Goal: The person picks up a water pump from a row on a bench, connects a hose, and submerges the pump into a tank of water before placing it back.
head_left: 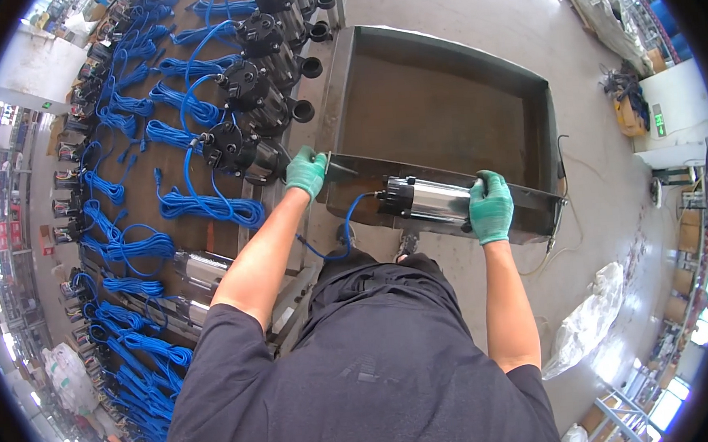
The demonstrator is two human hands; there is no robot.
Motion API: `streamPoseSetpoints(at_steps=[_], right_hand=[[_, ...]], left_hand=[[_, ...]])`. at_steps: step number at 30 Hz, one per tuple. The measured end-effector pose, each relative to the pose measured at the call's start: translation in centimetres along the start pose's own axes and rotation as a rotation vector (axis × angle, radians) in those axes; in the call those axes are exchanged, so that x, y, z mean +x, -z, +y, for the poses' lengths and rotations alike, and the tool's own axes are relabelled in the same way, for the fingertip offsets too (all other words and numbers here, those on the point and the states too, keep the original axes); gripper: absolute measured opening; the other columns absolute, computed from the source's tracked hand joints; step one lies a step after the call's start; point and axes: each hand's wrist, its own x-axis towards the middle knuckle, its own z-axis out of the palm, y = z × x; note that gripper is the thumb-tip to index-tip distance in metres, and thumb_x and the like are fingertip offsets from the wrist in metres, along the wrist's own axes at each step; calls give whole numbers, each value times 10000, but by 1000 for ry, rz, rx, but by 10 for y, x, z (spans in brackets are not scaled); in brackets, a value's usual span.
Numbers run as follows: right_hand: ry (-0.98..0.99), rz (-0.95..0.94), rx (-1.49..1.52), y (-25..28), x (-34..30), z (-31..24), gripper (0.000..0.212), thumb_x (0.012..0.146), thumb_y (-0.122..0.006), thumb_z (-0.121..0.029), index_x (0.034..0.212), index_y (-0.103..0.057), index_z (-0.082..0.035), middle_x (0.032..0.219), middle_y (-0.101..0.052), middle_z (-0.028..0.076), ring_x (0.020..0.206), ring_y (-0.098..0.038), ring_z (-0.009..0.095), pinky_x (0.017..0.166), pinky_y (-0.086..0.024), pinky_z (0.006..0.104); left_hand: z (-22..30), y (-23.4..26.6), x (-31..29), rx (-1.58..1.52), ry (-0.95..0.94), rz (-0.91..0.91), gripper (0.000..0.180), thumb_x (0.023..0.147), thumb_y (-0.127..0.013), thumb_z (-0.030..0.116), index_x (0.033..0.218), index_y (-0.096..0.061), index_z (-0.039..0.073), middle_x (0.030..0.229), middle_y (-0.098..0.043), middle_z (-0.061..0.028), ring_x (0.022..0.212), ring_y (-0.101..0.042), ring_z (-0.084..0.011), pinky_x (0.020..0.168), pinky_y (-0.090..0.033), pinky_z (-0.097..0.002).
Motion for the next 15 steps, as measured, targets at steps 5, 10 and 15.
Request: streamPoseSetpoints(at_steps=[5, 10, 15], right_hand=[[4, 9, -17, -4, 2, -3, 153, 918, -618, -109, 1024, -693, -28, 997, -687, 156, 913, -660, 339, 828, -534, 423], [-21, 8, -28, -2, 1, -1, 152, 911, -625, -115, 1022, -697, -40, 994, -691, 149, 910, -664, 337, 829, -535, 428], [-33, 10, -40, -3, 0, -1, 148, 910, -626, -118, 1016, -698, -44, 987, -693, 144, 909, -666, 333, 828, -536, 425]], left_hand=[[11, 7, -3, 68, -6, -54, 274, 943, -630, 280, 1014, -685, 21, 859, -695, -227, 813, -676, -369, 768, -517, -434], [36, 26, -23, 26, -57, -193, 264, 988, -612, 275, 1006, -676, 19, 822, -692, -224, 784, -667, -408, 723, -514, -446], [44, 46, -74, -228, -293, -144, 209, 1033, -607, 237, 1025, -655, 34, 701, -639, -78, 586, -612, -211, 551, -467, -338]])
